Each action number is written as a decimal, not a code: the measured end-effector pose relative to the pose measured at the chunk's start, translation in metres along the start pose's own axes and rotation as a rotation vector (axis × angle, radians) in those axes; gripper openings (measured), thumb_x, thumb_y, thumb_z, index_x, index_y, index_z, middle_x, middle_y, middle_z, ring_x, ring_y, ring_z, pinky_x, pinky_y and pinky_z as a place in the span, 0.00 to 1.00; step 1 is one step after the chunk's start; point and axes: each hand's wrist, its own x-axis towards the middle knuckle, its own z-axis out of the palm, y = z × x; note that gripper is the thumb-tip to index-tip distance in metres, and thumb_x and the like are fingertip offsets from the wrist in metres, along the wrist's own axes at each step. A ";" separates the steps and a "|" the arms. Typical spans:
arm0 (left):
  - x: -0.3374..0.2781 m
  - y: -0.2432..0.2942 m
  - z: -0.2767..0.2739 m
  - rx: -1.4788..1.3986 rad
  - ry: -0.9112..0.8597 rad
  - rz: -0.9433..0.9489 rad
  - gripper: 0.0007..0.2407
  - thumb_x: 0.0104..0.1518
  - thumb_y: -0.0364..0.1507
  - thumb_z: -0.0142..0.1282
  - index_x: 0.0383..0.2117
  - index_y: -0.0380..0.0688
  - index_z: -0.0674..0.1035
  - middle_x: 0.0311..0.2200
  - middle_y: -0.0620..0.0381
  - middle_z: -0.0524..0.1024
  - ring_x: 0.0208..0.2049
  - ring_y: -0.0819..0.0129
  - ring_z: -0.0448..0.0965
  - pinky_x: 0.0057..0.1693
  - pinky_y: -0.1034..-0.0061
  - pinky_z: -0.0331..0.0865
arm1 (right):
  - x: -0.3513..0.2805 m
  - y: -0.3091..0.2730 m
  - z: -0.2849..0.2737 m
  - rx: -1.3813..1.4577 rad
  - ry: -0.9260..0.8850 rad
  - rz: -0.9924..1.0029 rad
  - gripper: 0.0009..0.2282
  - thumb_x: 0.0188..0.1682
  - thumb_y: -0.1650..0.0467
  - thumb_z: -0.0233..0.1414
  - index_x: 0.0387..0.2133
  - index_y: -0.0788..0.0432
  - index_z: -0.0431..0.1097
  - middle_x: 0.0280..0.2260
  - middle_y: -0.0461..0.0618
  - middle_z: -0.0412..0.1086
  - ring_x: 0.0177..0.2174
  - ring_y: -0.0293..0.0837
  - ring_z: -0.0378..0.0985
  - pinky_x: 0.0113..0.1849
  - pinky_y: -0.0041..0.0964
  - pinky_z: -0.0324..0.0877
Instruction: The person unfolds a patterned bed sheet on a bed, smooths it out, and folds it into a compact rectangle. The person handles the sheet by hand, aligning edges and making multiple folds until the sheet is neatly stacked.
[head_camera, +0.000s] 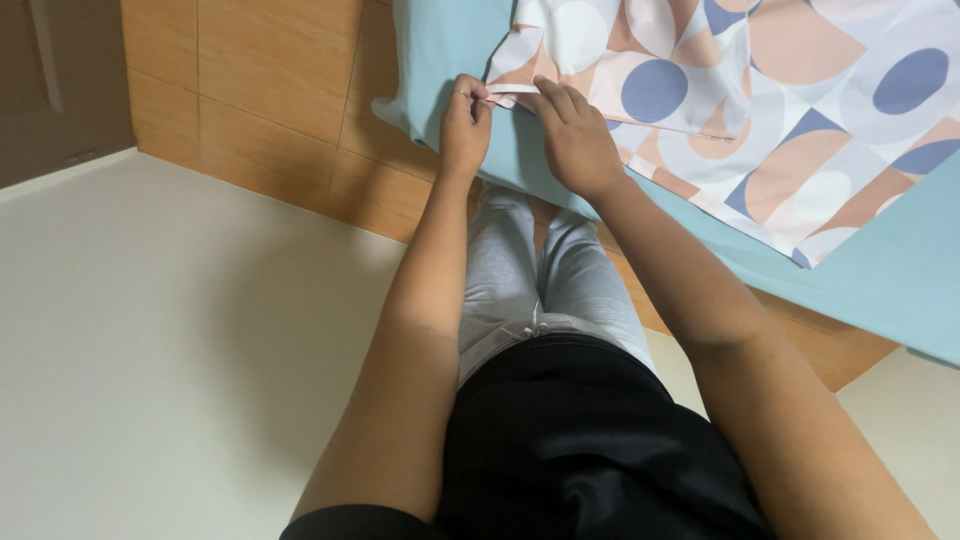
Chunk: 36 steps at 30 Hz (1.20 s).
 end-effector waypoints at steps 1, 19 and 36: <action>-0.002 -0.005 0.001 0.008 0.005 -0.011 0.04 0.61 0.18 0.50 0.39 0.39 0.73 0.32 0.53 0.78 0.33 0.68 0.81 0.43 0.73 0.75 | 0.004 -0.005 -0.009 0.109 -0.049 0.042 0.27 0.43 0.82 0.47 0.60 0.58 0.66 0.61 0.58 0.62 0.59 0.61 0.65 0.55 0.54 0.64; 0.001 0.013 0.010 -0.185 0.052 -0.095 0.05 0.63 0.19 0.57 0.38 0.39 0.73 0.31 0.58 0.75 0.33 0.74 0.74 0.43 0.79 0.72 | 0.022 0.004 0.010 0.190 0.100 0.019 0.18 0.50 0.81 0.51 0.54 0.59 0.70 0.56 0.55 0.68 0.54 0.58 0.71 0.54 0.50 0.67; 0.002 0.042 0.006 0.077 0.007 0.159 0.11 0.60 0.22 0.57 0.49 0.42 0.79 0.43 0.50 0.79 0.41 0.61 0.79 0.49 0.69 0.74 | 0.027 0.002 -0.002 0.299 -0.020 0.093 0.24 0.49 0.81 0.48 0.61 0.59 0.65 0.53 0.55 0.69 0.51 0.55 0.73 0.49 0.50 0.63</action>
